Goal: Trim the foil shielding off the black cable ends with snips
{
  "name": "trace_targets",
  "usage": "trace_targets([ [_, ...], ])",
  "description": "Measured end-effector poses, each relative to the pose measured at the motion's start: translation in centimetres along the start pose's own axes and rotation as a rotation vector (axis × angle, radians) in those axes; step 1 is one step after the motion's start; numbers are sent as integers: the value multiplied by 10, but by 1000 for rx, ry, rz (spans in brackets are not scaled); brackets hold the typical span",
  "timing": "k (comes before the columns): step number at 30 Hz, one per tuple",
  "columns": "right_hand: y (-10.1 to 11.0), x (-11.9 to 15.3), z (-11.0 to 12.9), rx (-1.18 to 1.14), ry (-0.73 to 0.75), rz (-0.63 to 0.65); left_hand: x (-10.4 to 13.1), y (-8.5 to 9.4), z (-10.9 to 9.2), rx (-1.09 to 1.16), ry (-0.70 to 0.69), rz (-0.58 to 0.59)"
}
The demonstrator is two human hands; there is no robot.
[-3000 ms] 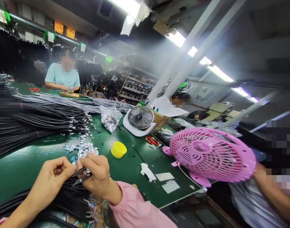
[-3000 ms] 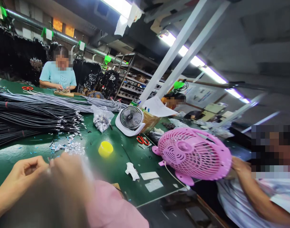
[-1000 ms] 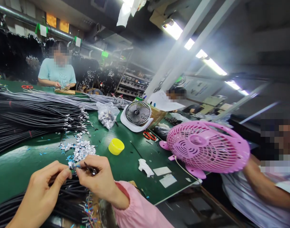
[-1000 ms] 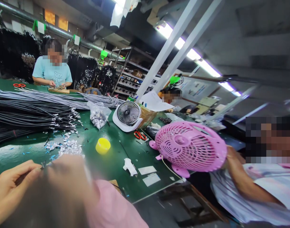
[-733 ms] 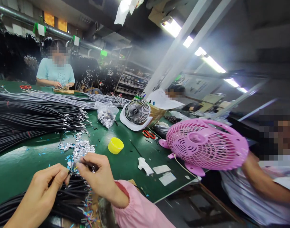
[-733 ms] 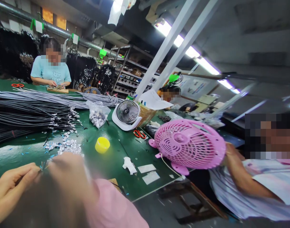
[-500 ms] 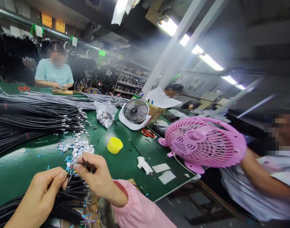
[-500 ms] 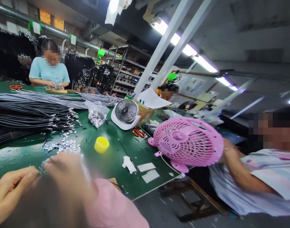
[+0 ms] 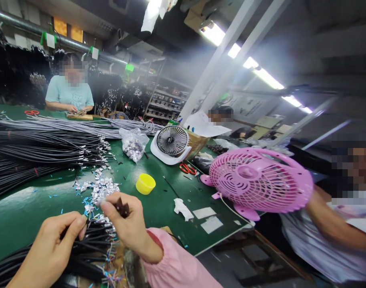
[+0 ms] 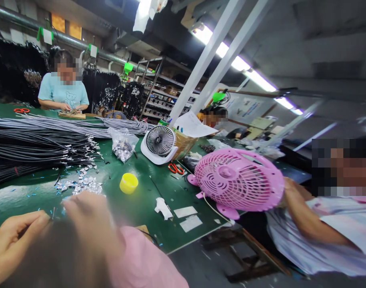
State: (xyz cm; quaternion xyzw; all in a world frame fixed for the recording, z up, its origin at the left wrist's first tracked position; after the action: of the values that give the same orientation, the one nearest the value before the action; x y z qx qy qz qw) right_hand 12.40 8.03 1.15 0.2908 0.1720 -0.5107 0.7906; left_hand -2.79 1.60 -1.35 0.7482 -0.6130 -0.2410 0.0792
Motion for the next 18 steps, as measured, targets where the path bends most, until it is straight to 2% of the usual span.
trace_targets([
  [5,-8,-6,-1,-111,-21,130,1,-3,4,17,-4,35],
  [8,-9,-2,-12,-169,-140,147,2,-4,3,41,14,36],
  [12,-11,3,-22,-239,-255,206,2,4,-5,63,-17,-57],
  [15,-12,4,-21,-227,-240,197,1,12,-10,47,-72,-142],
  [18,-9,6,-17,-156,-167,104,3,18,-13,68,-21,-271],
])
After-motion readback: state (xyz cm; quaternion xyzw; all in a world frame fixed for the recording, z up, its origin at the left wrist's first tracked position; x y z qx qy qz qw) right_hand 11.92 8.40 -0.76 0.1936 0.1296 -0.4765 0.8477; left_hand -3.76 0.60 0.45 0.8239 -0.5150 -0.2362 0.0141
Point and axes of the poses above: each hand's wrist, its own x-axis away from the middle knuckle, its own y-axis out of the back of the hand, z = x × y, the point moved 4 cm from there along -x, towards the middle knuckle, and after that the axes turned 1 degree about z, right-handed, at the moved point
